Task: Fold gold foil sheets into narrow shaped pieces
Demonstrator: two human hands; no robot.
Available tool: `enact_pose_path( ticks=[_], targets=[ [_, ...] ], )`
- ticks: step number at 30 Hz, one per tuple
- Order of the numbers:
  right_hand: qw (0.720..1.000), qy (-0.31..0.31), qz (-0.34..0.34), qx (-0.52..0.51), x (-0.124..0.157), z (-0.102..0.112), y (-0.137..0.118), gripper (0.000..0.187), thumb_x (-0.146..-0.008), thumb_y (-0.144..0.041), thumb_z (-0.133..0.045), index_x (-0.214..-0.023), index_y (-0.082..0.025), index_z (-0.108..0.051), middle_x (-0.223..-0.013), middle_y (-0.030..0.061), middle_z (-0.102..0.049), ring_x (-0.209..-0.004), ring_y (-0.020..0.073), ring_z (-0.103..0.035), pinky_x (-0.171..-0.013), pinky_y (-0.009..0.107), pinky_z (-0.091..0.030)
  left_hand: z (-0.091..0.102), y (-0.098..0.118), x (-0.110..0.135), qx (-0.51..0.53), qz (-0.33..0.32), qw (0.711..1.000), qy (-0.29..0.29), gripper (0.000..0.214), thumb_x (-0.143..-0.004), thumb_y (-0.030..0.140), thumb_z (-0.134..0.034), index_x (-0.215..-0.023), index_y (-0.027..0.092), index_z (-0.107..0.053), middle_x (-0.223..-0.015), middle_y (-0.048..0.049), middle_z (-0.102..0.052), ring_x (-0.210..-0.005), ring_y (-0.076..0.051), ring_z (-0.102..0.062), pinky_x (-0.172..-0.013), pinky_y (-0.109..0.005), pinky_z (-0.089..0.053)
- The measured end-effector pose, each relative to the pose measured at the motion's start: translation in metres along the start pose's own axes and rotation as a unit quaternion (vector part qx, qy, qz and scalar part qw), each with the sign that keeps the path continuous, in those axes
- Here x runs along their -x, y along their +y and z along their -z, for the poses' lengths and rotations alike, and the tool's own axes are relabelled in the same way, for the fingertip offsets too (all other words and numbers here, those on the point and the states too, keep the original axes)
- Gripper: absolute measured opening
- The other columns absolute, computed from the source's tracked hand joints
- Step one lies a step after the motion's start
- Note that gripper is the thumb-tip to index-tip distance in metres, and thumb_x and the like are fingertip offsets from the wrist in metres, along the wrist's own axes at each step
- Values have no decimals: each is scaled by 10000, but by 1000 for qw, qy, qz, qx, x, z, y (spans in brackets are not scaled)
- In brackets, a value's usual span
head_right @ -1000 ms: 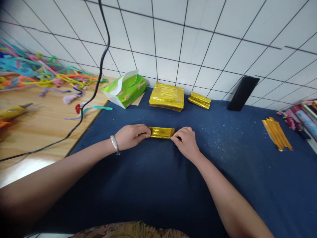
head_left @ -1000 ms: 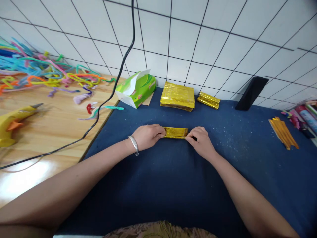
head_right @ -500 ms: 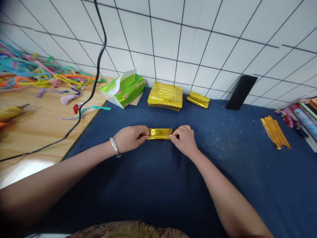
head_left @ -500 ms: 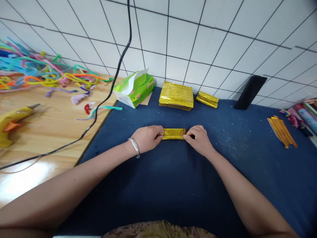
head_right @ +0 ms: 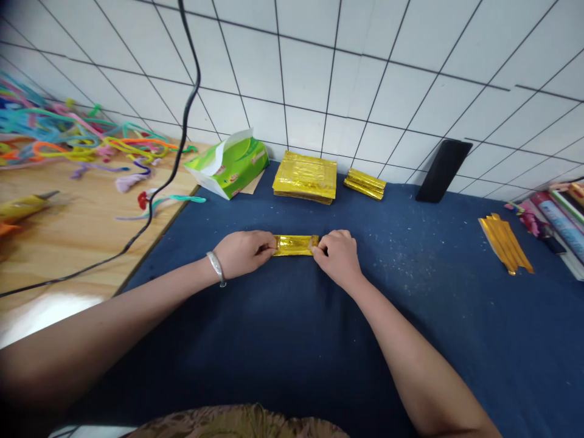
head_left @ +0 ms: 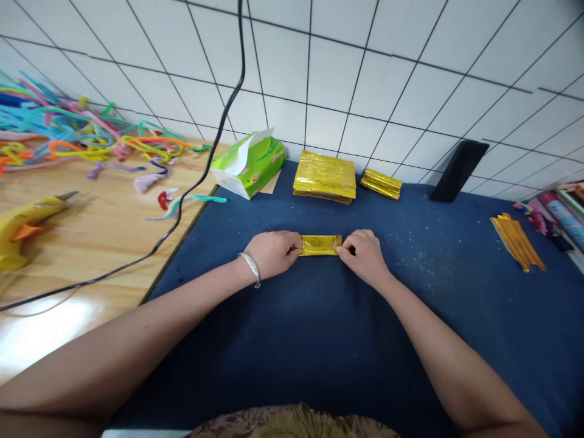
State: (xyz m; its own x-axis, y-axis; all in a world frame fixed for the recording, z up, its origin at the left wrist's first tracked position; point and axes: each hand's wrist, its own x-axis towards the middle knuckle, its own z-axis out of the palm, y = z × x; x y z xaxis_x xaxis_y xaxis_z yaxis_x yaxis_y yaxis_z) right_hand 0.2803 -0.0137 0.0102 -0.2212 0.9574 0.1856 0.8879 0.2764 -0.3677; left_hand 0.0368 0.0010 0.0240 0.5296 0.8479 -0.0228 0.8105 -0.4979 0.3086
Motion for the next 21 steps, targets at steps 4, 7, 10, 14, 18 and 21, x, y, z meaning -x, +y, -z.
enact_pose_path(
  ticks=[4, 7, 10, 14, 18, 21],
  targets=[
    [1000, -4, 6, 13, 1, 1, -1, 269, -778, -353, -548, -572, -191, -483, -679, 11, -542, -763, 171, -478, -716, 304, -316, -2, 2, 2, -23, -19, 999, 13, 159, -861, 298, -419, -878, 209, -550, -816, -9, -598, -700, -140, -570, -629, -245, -401],
    [1000, -1, 11, 16, 2, 1, 0, 243, -778, -348, -548, -601, -194, -485, -687, 11, -546, -760, 172, -478, -711, 303, -316, -4, 8, 4, -61, -48, 996, 48, 169, -879, 248, -397, -936, 205, -551, -901, -30, -578, -734, -141, -557, -643, -251, -417],
    [1000, 9, 10, 18, 2, 1, 2, 231, -784, -356, -543, -625, -197, -487, -687, 12, -550, -762, 178, -482, -707, 304, -318, -4, 13, 6, -96, -111, 987, 72, 200, -881, 177, -390, -970, 196, -568, -941, -52, -563, -833, -159, -539, -697, -263, -429],
    [999, 25, 9, 29, 5, 0, -1, 222, -805, -362, -541, -659, -200, -498, -705, 16, -564, -792, 190, -486, -708, 307, -324, -3, 14, 8, -135, -196, 968, 78, 218, -887, 144, -398, -997, 182, -582, -954, -61, -575, -900, -181, -517, -750, -300, -425],
    [995, 44, 33, 87, 12, 3, -10, 169, -840, -322, -527, -735, -191, -544, -784, 48, -582, -845, 207, -476, -721, 320, -329, -2, 19, 13, -191, -222, 953, 74, 186, -891, 169, -419, -941, 152, -598, -850, -71, -584, -860, -201, -523, -721, -326, -416],
    [985, 50, 96, 138, 19, 6, -19, 144, -884, -233, -459, -890, -186, -595, -891, 72, -596, -923, 219, -459, -773, 346, -323, -3, 25, 15, -213, -224, 948, 72, 181, -888, 159, -420, -914, 136, -597, -803, -70, -579, -817, -194, -530, -706, -321, -414]
  ],
)
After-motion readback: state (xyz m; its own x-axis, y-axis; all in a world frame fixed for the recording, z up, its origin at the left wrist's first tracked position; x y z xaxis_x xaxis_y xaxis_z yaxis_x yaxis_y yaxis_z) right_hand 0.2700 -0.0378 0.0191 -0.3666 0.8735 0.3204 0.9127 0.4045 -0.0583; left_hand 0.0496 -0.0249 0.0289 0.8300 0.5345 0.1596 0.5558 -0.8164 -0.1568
